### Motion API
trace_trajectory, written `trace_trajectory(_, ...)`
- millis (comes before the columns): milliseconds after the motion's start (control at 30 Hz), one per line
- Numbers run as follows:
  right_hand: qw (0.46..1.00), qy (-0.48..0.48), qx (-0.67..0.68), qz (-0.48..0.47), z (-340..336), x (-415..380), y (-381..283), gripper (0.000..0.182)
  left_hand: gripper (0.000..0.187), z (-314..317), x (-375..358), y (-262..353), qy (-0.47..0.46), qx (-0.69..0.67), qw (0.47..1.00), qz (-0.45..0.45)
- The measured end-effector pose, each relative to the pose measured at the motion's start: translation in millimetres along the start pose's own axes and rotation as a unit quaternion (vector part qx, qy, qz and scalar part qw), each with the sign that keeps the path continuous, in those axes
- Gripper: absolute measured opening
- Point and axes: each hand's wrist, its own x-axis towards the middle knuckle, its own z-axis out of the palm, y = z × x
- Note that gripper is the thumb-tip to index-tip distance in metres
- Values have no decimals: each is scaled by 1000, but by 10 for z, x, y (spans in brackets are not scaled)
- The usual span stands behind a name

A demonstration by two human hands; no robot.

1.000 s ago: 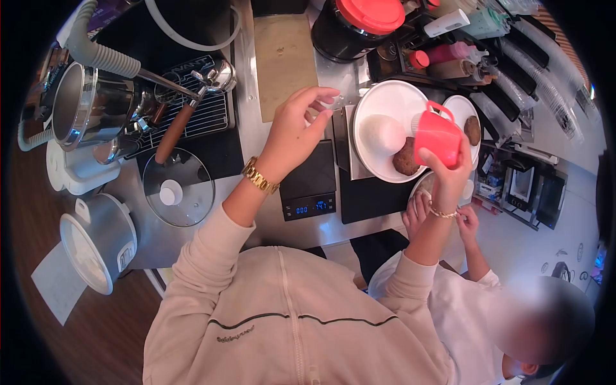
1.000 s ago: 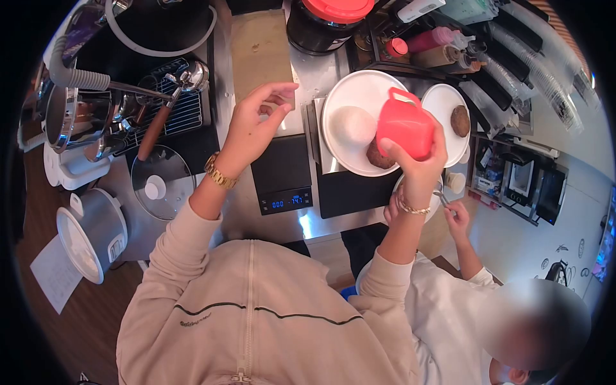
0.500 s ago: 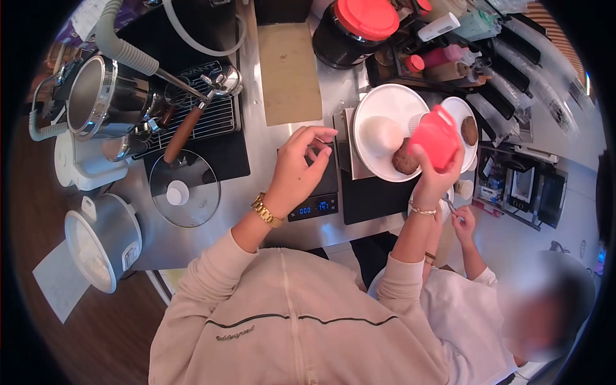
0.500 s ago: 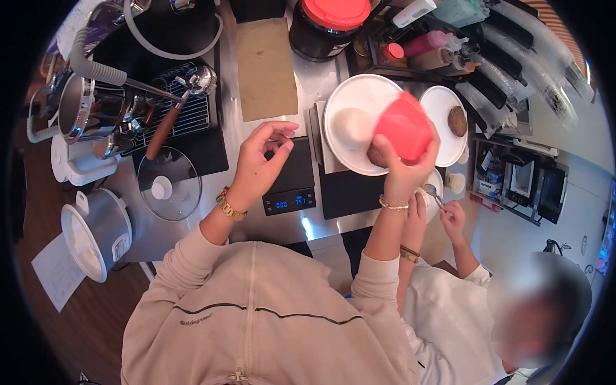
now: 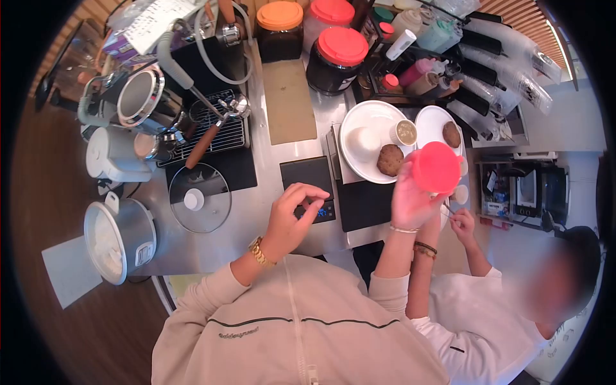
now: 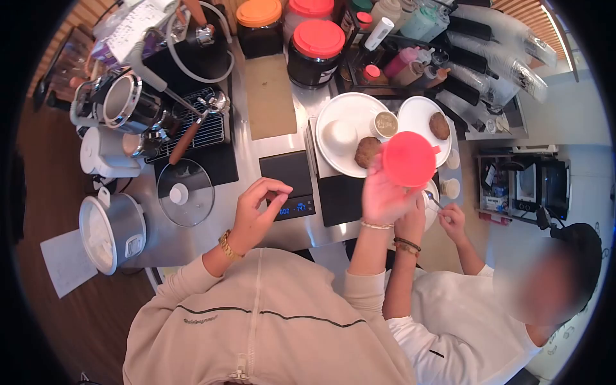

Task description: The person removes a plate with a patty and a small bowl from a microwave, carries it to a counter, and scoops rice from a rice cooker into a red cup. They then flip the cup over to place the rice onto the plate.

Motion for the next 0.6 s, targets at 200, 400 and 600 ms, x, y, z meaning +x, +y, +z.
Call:
trace_trajectory(200, 956, -107, 129, 242, 173, -524, 821, 83, 98, -145, -396, 479, 108, 206, 960, 159)
trace_trajectory(400, 914, -164, -15, 370, 625, -1148, 1395, 89, 103, -419, -790, 840, 206, 302, 916, 164)
trace_trajectory(600, 868, -232, -134, 418, 872, -1426, 1587, 108, 83, -977, -1426, 906, 275, 315, 896, 149)
